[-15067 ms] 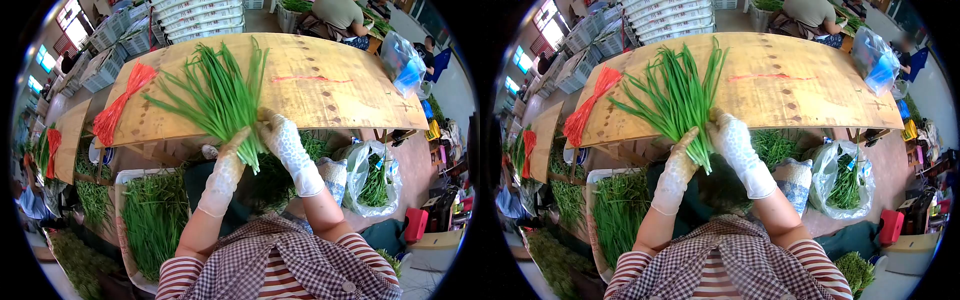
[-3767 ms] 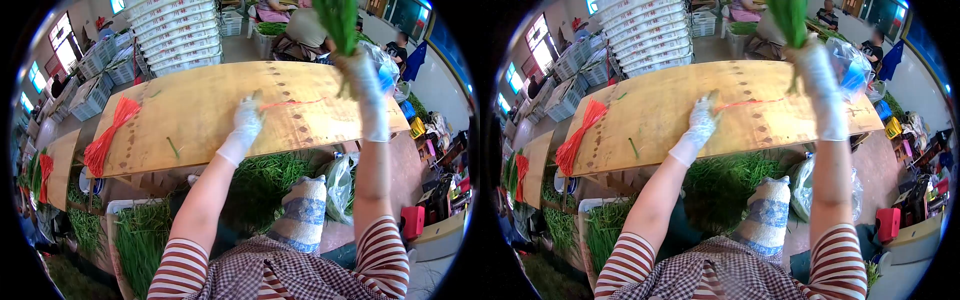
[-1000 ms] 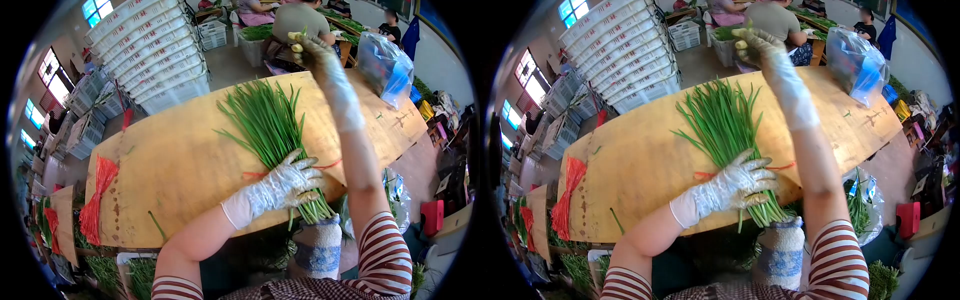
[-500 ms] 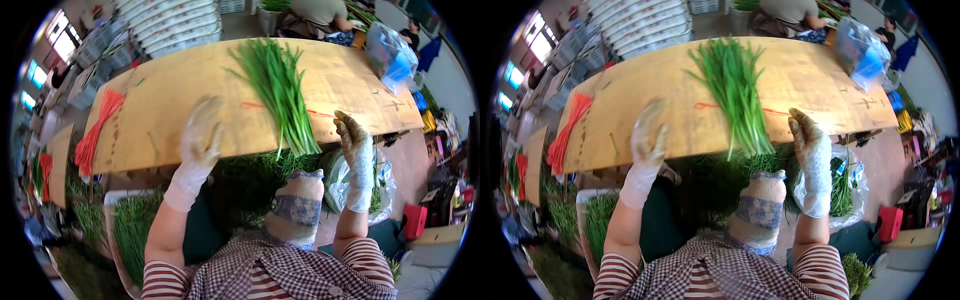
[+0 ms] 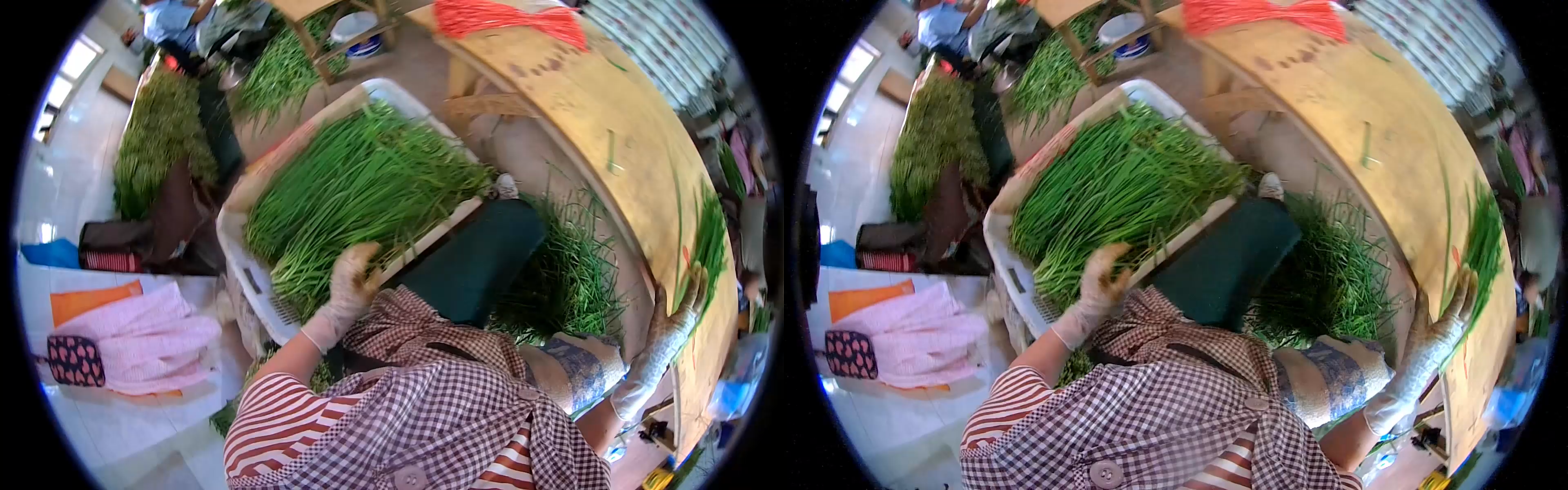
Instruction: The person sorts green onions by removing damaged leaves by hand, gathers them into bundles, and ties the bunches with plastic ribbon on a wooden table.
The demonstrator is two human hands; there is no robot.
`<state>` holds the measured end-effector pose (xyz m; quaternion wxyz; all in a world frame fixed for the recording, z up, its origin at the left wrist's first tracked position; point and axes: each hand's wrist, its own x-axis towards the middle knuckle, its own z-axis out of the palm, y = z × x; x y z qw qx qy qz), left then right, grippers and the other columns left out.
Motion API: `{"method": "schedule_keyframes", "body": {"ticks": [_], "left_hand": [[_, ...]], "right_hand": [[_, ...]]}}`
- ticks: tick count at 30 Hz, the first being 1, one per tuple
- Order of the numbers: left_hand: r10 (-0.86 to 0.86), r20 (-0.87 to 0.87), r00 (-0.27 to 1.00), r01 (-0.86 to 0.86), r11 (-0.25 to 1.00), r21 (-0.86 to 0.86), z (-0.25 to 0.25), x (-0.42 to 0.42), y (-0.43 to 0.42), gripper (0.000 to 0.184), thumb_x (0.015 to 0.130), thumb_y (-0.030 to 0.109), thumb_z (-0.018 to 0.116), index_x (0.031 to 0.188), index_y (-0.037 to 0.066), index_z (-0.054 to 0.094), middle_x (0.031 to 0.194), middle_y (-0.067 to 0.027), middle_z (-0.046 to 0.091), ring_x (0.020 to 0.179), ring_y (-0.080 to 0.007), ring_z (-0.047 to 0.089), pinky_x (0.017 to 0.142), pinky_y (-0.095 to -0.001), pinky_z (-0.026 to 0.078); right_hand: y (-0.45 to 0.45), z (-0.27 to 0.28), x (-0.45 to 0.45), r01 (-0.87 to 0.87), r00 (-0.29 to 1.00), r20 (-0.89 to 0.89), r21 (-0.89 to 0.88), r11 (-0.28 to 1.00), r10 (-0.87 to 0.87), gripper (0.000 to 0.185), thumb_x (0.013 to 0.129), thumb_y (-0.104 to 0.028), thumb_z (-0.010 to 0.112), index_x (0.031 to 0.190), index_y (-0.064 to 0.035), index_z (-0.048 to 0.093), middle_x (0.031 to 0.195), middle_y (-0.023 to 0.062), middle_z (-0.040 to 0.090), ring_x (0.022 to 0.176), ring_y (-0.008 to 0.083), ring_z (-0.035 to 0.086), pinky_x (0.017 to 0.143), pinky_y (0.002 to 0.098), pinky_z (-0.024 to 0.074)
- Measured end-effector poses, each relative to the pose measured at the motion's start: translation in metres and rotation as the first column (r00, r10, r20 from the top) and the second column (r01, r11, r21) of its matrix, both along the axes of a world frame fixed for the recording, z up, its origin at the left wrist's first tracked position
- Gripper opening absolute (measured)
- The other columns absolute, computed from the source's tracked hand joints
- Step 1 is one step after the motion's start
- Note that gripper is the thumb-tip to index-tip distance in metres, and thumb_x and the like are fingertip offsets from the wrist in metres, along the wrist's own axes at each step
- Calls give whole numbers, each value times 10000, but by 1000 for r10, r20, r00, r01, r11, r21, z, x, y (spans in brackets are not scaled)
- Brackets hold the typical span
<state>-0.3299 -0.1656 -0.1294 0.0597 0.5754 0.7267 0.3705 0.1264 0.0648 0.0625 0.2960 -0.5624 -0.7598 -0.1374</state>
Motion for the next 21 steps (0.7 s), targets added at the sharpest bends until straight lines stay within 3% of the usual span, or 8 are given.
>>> {"method": "schedule_keyframes", "body": {"ticks": [1,3,5,8,12,15,19,21], "left_hand": [[67,-54,996,-63,995,80,-13,-31,-17,553,660,60,702,1192,59,553,1121,-175,588,1078,-349,552,943,-413,445],[387,-235,891,-421,899,-117,-27,-85,-56,754,612,83,768,1298,56,458,1240,-187,518,1173,-347,487,982,-445,411],[446,-323,835,-548,722,-422,-33,-137,-100,986,558,145,840,1393,58,323,1358,-187,408,1267,-341,388,1028,-478,358],[285,-252,925,-364,475,-801,-48,-188,-132,1303,474,322,916,1482,70,130,1506,-183,227,1408,-356,173,1116,-519,221],[179,-198,964,-251,351,-902,-67,-183,-126,1406,433,441,915,1497,81,72,1531,-174,196,1427,-357,132,1130,-536,164],[434,-38,900,-239,418,-877,-79,-185,-131,1411,440,516,891,1500,89,63,1518,-182,231,1421,-365,149,1129,-549,149],[409,-158,899,-364,496,-788,-52,-176,-126,1178,557,548,826,1472,98,236,1478,-154,329,1399,-376,210,1087,-588,197],[312,-194,930,-350,595,-723,-66,-180,-134,789,687,449,771,1322,98,463,1343,-133,468,1339,-372,305,1048,-593,235]], "right_hand": [[0,-4,-33,-111,987,-116,-28,993,107,603,849,-120,667,1397,-88,419,1442,135,398,1331,270,372,1103,377,291],[-5,-18,-100,-375,864,-426,-184,909,270,614,853,-81,657,1410,-90,400,1445,115,404,1333,232,367,1108,360,284],[-13,-26,-162,-546,809,-396,-228,806,435,664,804,-19,682,1404,-119,414,1441,108,404,1328,246,384,1104,375,320],[-24,-38,-224,-603,797,-248,-362,711,550,693,771,-29,711,1395,-120,424,1413,127,429,1322,268,390,1098,378,336],[-37,-50,-283,-750,641,-280,-426,506,715,703,741,-89,745,1373,-82,437,1365,166,460,1264,341,438,1054,408,372],[-49,-53,-310,-755,594,-202,-475,453,779,696,744,-142,746,1367,-81,440,1355,166,467,1236,354,453,1040,426,371],[-61,-59,-354,-750,500,-183,-581,318,847,687,737,-153,745,1356,-94,455,1359,150,467,1223,344,461,1029,427,374],[-69,-71,-375,-773,426,-218,-592,228,878,663,736,-159,738,1338,-94,465,1347,141,471,1202,337,474,1029,436,369]]}}
